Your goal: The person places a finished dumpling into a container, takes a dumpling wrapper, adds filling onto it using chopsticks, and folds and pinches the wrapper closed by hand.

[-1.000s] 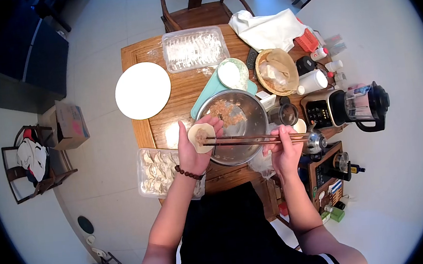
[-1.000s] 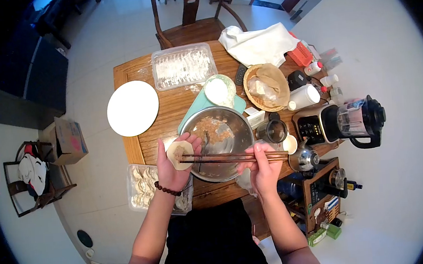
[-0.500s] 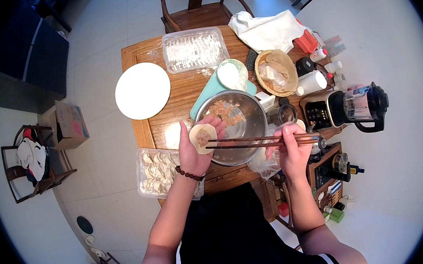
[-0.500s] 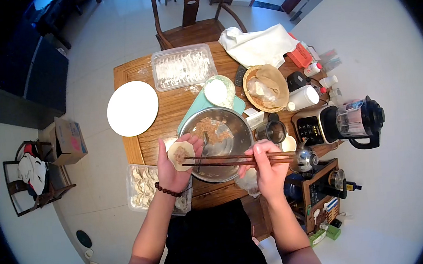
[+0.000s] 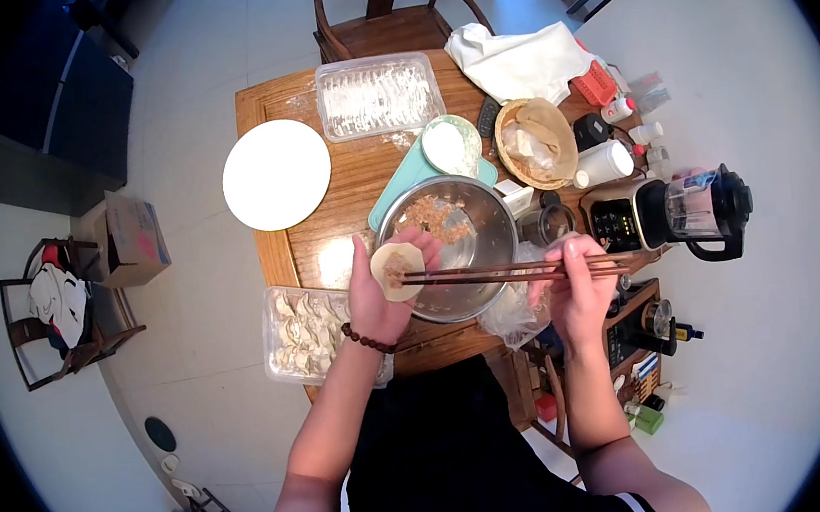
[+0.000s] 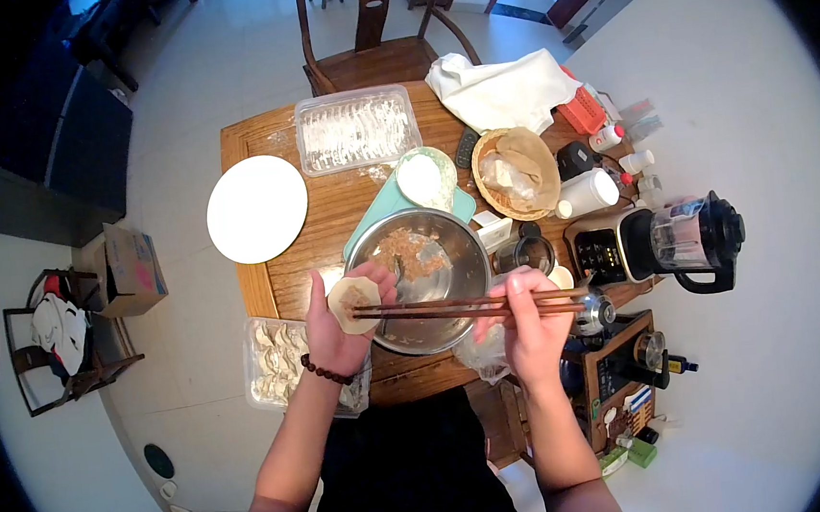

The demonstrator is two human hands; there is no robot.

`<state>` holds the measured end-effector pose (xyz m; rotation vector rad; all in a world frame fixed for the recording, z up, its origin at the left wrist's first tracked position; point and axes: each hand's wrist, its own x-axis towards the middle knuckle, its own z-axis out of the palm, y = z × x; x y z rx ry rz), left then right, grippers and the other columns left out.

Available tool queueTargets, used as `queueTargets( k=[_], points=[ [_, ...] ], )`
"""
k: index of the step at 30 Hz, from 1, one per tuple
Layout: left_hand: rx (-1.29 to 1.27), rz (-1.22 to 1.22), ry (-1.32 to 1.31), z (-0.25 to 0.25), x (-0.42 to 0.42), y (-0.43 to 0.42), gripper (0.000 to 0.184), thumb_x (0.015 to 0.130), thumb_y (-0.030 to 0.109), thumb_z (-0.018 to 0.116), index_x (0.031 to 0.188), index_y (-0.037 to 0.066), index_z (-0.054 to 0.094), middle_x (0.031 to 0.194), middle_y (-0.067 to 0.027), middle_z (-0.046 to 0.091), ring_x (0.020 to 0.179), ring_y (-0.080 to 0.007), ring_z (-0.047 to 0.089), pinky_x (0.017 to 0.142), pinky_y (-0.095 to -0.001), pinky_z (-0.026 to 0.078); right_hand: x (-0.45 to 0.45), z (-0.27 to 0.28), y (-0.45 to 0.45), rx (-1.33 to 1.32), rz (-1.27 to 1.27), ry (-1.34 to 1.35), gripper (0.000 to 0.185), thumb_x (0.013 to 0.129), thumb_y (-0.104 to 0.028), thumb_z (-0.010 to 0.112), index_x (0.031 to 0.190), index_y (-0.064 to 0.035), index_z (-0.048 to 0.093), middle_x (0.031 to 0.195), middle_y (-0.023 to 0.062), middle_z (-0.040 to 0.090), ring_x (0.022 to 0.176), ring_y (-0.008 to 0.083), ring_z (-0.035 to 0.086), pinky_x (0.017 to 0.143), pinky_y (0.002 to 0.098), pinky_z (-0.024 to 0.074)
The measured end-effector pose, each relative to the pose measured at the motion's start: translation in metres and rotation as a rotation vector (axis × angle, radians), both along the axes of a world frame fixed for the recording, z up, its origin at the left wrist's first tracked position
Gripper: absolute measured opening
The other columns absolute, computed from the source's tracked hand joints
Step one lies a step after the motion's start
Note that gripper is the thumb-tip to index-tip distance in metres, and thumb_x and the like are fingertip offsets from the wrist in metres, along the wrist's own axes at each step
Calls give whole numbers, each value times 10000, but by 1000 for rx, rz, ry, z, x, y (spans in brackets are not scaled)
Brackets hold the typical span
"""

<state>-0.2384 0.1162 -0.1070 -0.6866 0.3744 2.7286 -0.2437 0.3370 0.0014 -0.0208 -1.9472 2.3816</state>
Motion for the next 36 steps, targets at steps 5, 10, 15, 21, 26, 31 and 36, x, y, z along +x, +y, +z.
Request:
queueTargets(
  k=[5,10,15,21,26,31,36],
  points=[
    [19,-48,20,5,0,2,846,1043,669,253,1384,-70,482,1324,-213,592,1248,-334,586,1081,-450,480,-2,-25,-3,6,51,-62,198,1042,-87,557,923,62,608,830,139,633,565,248,668,494,353,570],
    [1,-54,34,10,1,-2,851,1044,667,250,1394,-77,470,1332,-215,587,1250,-333,587,1084,-447,476,2,-22,-1,-77,41,16,229,1055,-97,527,903,59,600,869,153,616,593,264,675,503,364,578],
    [19,-31,34,16,2,-4,824,1051,654,251,1372,-66,490,1310,-211,599,1249,-327,588,1091,-435,476,15,-18,6,277,104,368,221,989,-160,653,886,34,682,875,143,660,680,235,703,673,353,575],
    [13,-14,25,20,-1,-4,811,1052,651,257,1346,-64,500,1292,-211,601,1255,-333,584,1096,-429,479,24,-8,16,623,253,543,297,989,-221,672,884,55,705,893,151,660,693,269,724,648,350,608],
    [15,-17,9,25,0,-3,815,1050,654,261,1348,-68,499,1297,-212,599,1263,-336,580,1098,-428,480,28,-1,12,389,177,482,297,982,-225,685,879,52,715,892,157,671,704,267,726,654,351,607],
    [14,-24,-19,20,2,-1,823,1051,650,270,1357,-82,489,1325,-221,580,1268,-338,577,1113,-434,465,27,-16,18,406,184,420,247,999,-175,638,856,22,681,887,147,666,692,242,717,666,332,592],
    [-7,25,-17,3,13,-8,823,1053,639,299,1365,-102,473,1381,-258,526,1316,-375,526,1160,-449,415,-10,-50,33,252,-194,10,211,1039,-121,580,945,61,631,888,161,682,704,223,724,617,334,609]
  ],
)
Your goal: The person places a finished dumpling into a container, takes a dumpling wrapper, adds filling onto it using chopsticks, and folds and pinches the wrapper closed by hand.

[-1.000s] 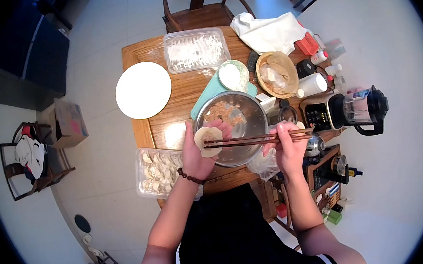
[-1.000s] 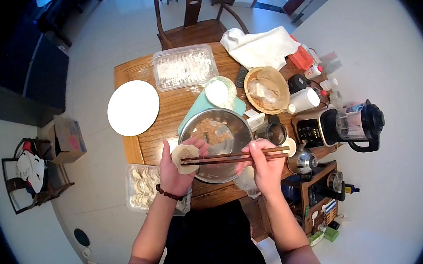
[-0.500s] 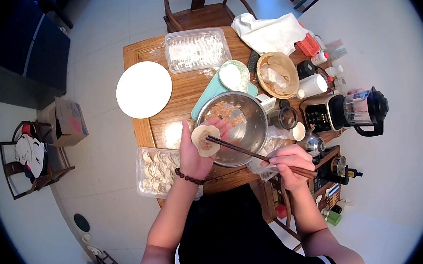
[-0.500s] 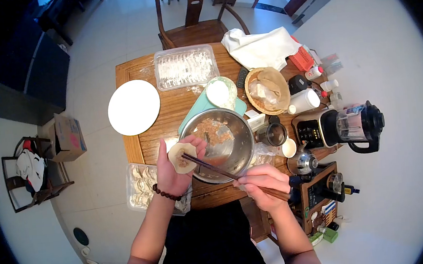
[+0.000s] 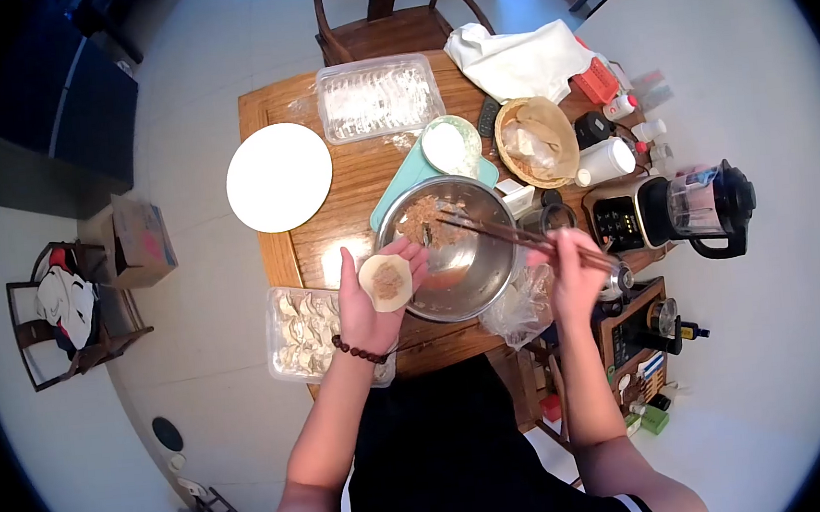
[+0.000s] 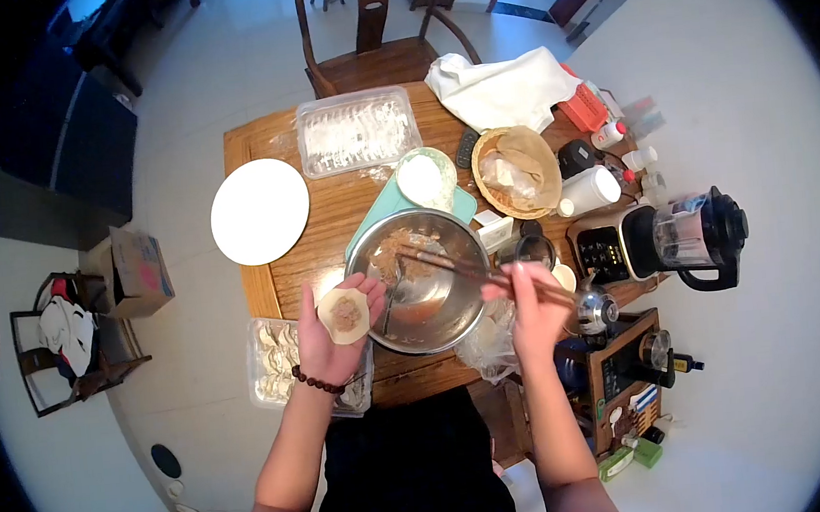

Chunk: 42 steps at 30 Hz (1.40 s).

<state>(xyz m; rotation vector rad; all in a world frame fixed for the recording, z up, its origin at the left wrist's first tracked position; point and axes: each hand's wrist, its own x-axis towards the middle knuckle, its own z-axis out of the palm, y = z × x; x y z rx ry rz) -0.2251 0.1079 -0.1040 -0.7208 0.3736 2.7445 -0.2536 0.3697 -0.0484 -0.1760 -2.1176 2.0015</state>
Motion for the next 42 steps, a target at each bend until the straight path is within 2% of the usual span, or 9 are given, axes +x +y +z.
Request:
queueTargets(
  k=[5,11,17,23,30,35,36,38,42],
  points=[
    [12,29,-34,2,10,1,805,1054,622,335,1362,-109,468,1393,-273,510,1338,-393,502,1163,-458,416,-24,-100,24,-113,-66,-194,220,1015,-138,639,966,75,663,820,145,699,667,223,721,586,315,605],
    [-2,91,-56,9,24,14,814,1046,630,355,1367,-110,460,1395,-274,510,1334,-399,505,1153,-474,429,-18,-152,19,-106,6,-223,209,996,-126,663,989,83,674,821,148,718,688,213,732,603,299,594],
    [-6,135,-25,9,35,39,810,1044,630,359,1371,-103,460,1392,-269,515,1330,-397,512,1142,-475,442,-27,-164,23,-149,28,-192,179,973,-101,691,1001,75,686,832,135,727,676,192,725,598,278,571],
    [-39,187,-3,24,41,73,795,1048,624,355,1368,-96,462,1386,-265,523,1318,-397,525,1136,-479,448,-15,-130,55,-51,-30,-294,139,956,-82,707,989,49,675,807,81,679,630,133,660,570,257,554],
    [-58,179,6,37,54,109,772,1057,601,356,1371,-97,457,1358,-256,554,1292,-385,554,1111,-474,474,24,-155,78,-127,34,-307,131,935,-21,702,1015,50,626,846,87,688,669,119,662,599,249,545],
    [-71,133,3,42,59,125,767,1057,594,369,1385,-96,448,1374,-257,544,1301,-382,546,1119,-472,467,33,-178,86,-164,107,-373,403,898,-62,761,1216,39,535,1115,151,653,814,171,698,653,279,571],
    [-83,133,-5,43,62,127,767,1056,594,373,1385,-95,449,1377,-256,543,1304,-382,544,1123,-472,463,36,-172,86,-168,105,-381,403,898,-62,761,1216,39,535,1115,151,653,814,171,698,653,279,571],
    [-67,137,9,43,65,129,761,1057,589,375,1384,-93,453,1380,-254,541,1308,-380,541,1128,-473,457,38,-151,83,56,80,-333,519,869,-112,804,1285,15,522,1197,175,621,804,175,700,653,289,568],
    [-70,124,17,43,66,134,738,1062,576,377,1381,-84,463,1377,-248,545,1304,-375,545,1130,-473,455,50,-150,99,165,124,-328,670,826,-160,847,1373,-19,486,1236,165,605,819,185,703,661,288,553]
  ],
)
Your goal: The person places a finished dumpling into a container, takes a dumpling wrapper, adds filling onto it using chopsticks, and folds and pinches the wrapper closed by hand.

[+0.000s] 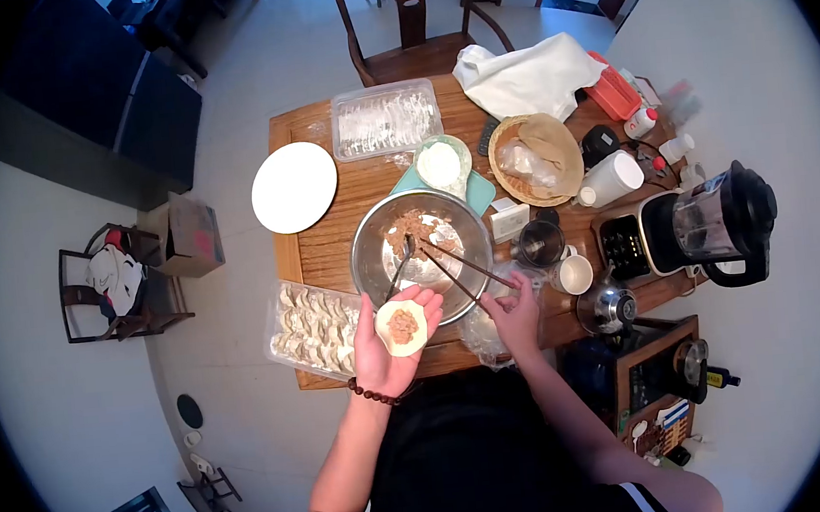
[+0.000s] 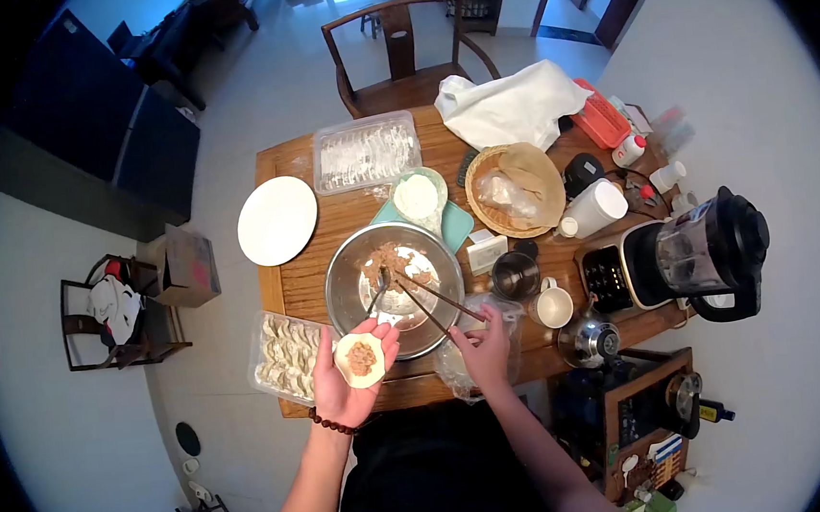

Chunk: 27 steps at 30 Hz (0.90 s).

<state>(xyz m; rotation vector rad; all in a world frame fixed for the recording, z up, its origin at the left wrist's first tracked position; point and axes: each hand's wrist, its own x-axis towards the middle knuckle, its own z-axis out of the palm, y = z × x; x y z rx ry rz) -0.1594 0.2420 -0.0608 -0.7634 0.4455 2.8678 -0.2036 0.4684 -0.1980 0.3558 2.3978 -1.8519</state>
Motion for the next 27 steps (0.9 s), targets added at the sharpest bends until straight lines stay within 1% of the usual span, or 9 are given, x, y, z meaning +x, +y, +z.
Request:
queueTargets(
  k=[2,8,12,14,15,17,18,21,27],
  points=[
    [-2,6,2,1,0,2,730,1064,571,378,1381,-81,466,1378,-245,545,1303,-373,546,1130,-473,455,6,9,5,118,25,67,768,787,-162,870,1421,-32,457,1298,143,572,855,181,677,686,289,539],
    [28,26,5,-1,3,8,722,1063,567,386,1380,-77,471,1362,-237,555,1308,-370,542,1132,-476,453,15,45,21,237,5,149,846,754,-136,877,1464,-60,424,1427,124,463,974,206,595,819,336,513],
    [53,62,32,5,5,11,688,1072,523,397,1398,-81,447,1396,-248,526,1344,-382,507,1157,-486,422,13,86,18,288,80,427,790,718,-153,889,1404,-61,509,1346,122,534,1012,247,597,869,370,496],
    [79,73,46,14,5,15,665,1078,491,404,1405,-87,437,1423,-262,504,1361,-392,490,1172,-494,403,8,117,15,300,537,767,690,691,-192,898,1308,-72,615,1272,112,598,1044,283,603,911,412,485],
    [66,46,63,19,4,17,640,1082,465,406,1423,-76,424,1425,-246,505,1365,-380,487,1174,-490,400,4,133,9,296,542,770,690,691,-192,898,1308,-72,615,1272,112,598,1044,283,603,911,412,485],
    [55,-1,94,33,3,21,560,1091,375,397,1457,-49,405,1445,-222,500,1376,-352,480,1180,-473,387,-1,164,-9,265,796,948,588,714,-239,883,1240,-76,676,1273,107,636,1170,295,604,995,448,460],
    [53,3,99,39,3,22,560,1091,375,397,1457,-49,405,1445,-222,500,1376,-352,480,1180,-473,387,-2,175,-13,262,799,955,588,714,-239,883,1240,-76,676,1273,107,636,1170,295,604,995,448,460],
    [38,-37,102,47,9,23,511,1092,273,345,1508,-22,367,1483,-217,476,1396,-309,464,1178,-453,384,-4,199,-19,320,885,942,552,791,-237,825,1282,-52,653,1382,107,609,1352,280,542,1109,480,405],
    [68,-84,134,66,13,31,530,1091,261,335,1527,-41,324,1522,-228,437,1424,-302,441,1206,-438,352,-10,210,-24,380,1050,1031,496,848,-258,783,1278,-47,653,1355,96,625,1331,251,558,1132,494,406]
  ],
)
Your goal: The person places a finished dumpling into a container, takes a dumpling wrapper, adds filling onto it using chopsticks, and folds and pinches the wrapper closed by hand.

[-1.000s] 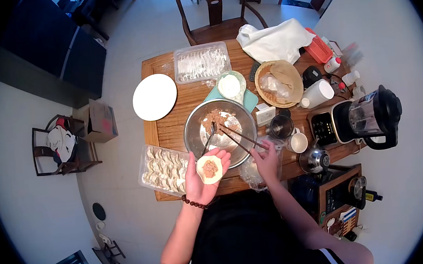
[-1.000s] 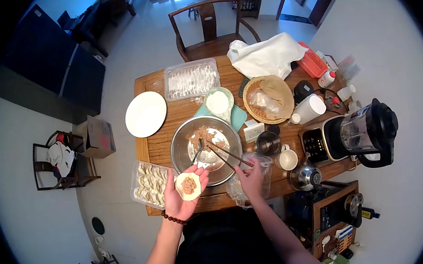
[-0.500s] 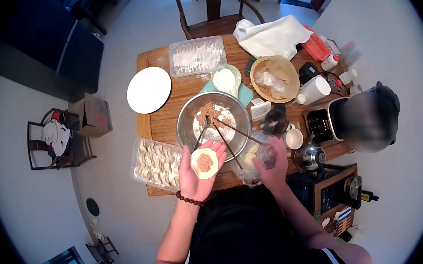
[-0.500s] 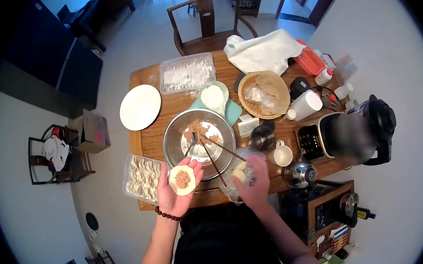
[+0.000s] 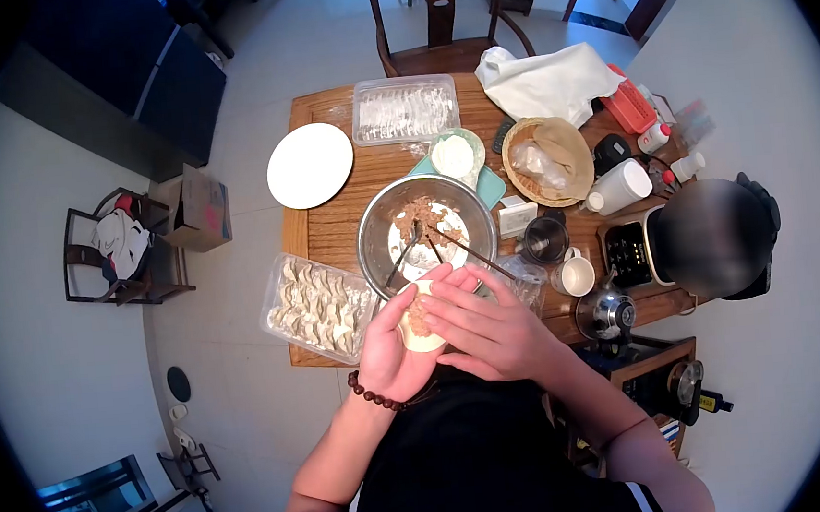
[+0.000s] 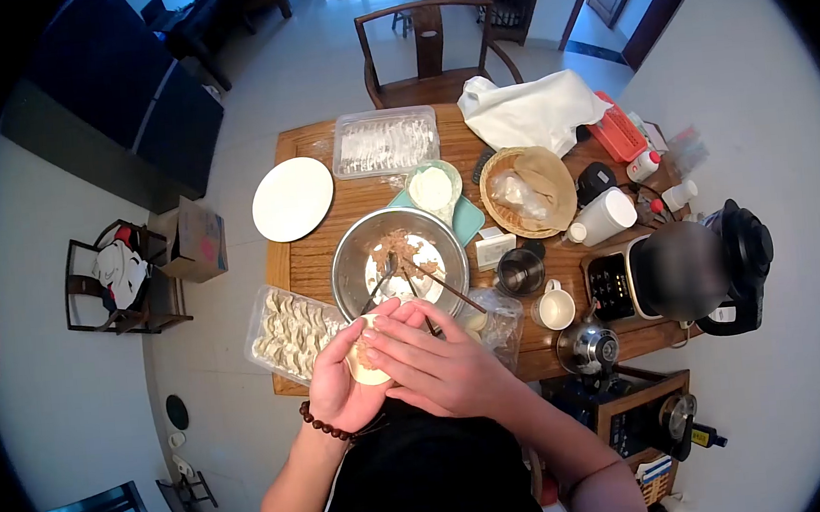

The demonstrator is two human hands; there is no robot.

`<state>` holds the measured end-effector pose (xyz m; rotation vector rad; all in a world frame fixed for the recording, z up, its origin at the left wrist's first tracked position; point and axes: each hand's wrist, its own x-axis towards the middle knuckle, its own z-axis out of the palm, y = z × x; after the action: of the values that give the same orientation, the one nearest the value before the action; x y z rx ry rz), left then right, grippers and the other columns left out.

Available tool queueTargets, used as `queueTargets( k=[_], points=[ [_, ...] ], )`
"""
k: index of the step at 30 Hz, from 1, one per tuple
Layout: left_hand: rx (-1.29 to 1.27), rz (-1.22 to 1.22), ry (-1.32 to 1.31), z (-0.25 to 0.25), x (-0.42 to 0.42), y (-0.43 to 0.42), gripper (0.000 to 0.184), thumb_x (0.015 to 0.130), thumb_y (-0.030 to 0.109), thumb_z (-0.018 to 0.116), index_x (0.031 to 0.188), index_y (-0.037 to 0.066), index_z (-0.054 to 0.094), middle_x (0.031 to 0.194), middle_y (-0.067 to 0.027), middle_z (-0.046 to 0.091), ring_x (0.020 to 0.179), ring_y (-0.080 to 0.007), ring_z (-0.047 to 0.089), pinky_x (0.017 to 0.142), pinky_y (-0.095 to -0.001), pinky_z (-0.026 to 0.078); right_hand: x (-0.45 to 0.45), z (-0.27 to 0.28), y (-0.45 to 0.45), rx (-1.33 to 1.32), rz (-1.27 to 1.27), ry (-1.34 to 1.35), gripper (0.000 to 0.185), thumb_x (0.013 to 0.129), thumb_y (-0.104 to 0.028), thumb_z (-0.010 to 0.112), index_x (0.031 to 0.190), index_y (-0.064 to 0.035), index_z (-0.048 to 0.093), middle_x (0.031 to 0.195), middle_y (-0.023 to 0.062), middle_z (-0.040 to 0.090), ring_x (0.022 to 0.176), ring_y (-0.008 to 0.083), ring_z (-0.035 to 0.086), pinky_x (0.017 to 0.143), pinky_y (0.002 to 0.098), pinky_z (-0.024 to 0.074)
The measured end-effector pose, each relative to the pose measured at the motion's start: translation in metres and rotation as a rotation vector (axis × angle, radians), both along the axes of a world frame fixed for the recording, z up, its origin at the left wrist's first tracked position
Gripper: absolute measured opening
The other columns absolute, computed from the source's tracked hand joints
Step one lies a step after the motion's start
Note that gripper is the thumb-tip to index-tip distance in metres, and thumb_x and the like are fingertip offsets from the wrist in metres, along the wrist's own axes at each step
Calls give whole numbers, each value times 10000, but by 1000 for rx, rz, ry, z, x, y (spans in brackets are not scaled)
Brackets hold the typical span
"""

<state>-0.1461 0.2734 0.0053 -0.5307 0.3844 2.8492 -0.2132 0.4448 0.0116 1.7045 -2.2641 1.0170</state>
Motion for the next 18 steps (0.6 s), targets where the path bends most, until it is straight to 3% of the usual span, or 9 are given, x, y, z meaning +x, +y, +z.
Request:
queueTargets(
  k=[4,12,18],
  points=[
    [-1,-19,-3,3,4,1,536,1093,257,334,1530,-51,306,1535,-233,419,1439,-304,424,1219,-432,337,0,5,2,38,20,42,482,862,-264,777,1273,-45,653,1346,90,630,1322,239,562,1137,495,410],
    [17,-58,11,8,12,4,494,1096,249,362,1491,-47,385,1520,-238,436,1426,-293,439,1206,-422,360,-4,13,5,-31,182,134,307,867,-92,647,1158,-13,702,1316,120,654,1247,255,626,1070,452,502],
    [28,-97,33,11,16,2,503,1096,252,356,1500,-47,369,1536,-219,423,1418,-292,450,1198,-421,371,-5,17,4,-73,237,168,309,863,-95,646,1156,-13,701,1303,138,660,1239,277,629,1064,438,514]
  ],
)
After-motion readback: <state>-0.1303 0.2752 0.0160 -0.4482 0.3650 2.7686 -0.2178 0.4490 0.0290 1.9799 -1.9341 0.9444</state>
